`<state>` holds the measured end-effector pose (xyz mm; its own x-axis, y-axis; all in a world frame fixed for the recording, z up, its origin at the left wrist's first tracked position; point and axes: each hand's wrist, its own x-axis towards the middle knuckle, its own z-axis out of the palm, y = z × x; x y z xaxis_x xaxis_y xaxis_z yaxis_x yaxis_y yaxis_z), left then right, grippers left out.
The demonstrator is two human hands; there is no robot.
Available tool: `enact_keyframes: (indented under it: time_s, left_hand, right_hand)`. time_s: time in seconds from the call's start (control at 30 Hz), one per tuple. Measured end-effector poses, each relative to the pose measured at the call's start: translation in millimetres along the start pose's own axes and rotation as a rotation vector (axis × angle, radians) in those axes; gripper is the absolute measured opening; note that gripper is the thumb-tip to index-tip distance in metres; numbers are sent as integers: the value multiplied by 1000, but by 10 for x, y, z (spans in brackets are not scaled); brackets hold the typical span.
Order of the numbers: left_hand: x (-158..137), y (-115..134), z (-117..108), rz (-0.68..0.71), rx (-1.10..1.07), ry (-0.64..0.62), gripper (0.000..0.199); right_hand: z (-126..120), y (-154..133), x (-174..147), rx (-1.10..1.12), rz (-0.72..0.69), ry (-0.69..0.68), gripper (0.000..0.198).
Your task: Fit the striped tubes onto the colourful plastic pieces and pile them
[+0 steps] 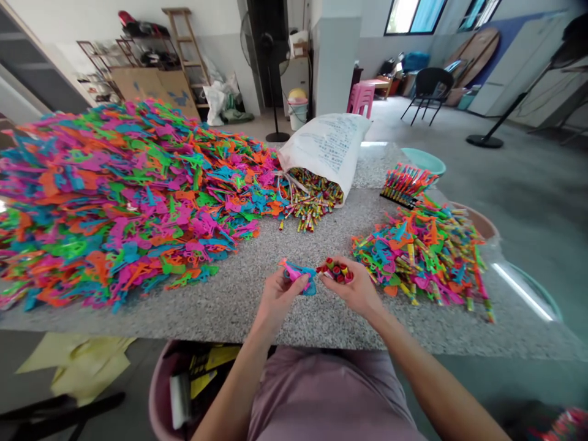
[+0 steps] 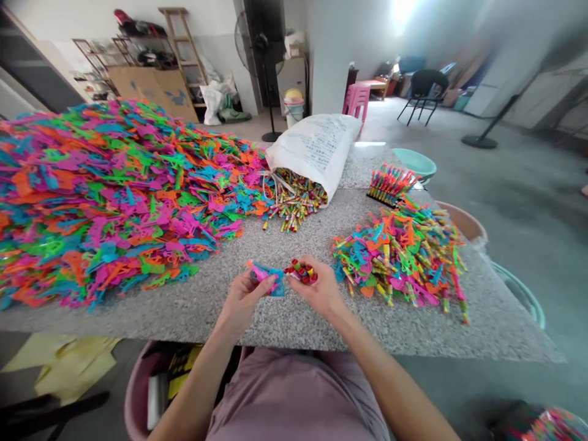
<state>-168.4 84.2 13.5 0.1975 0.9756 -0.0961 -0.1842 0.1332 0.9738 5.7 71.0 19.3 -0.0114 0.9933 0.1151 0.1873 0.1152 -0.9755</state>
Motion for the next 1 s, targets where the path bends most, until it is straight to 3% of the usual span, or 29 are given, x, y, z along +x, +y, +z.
enact_keyframes:
  time_s: [0.2,0.47,0.73,0.8,0.87,0.93,1.0]
  left_hand:
    - [29,5,6,15,49,-27,26]
    - [79,-55,-104,78,214,-101,23]
    - [102,-224,109,53,203,-111,27]
    - [222,-338,57,44,244,-166,32]
    - [424,-448,-126,74,383,-119,50]
    - [679,-512,-424,149,684,119,57]
    - [944,-506,-763,206,1059,376,47]
  right_hand:
    - [-65,76,-19,-47,-22,-31,20]
    - [-165,36,-37,-75,-23,-183,15]
    - [-123,216,-86,-142,-29,-140,11]
    - [-296,249,-76,-168,-4,-47,19]
    - [-652,261,-45,-257,19,160,26]
    - [-1133,279,21,-478,32,450,30]
    - [-1601,335,125,-858,89,669,29]
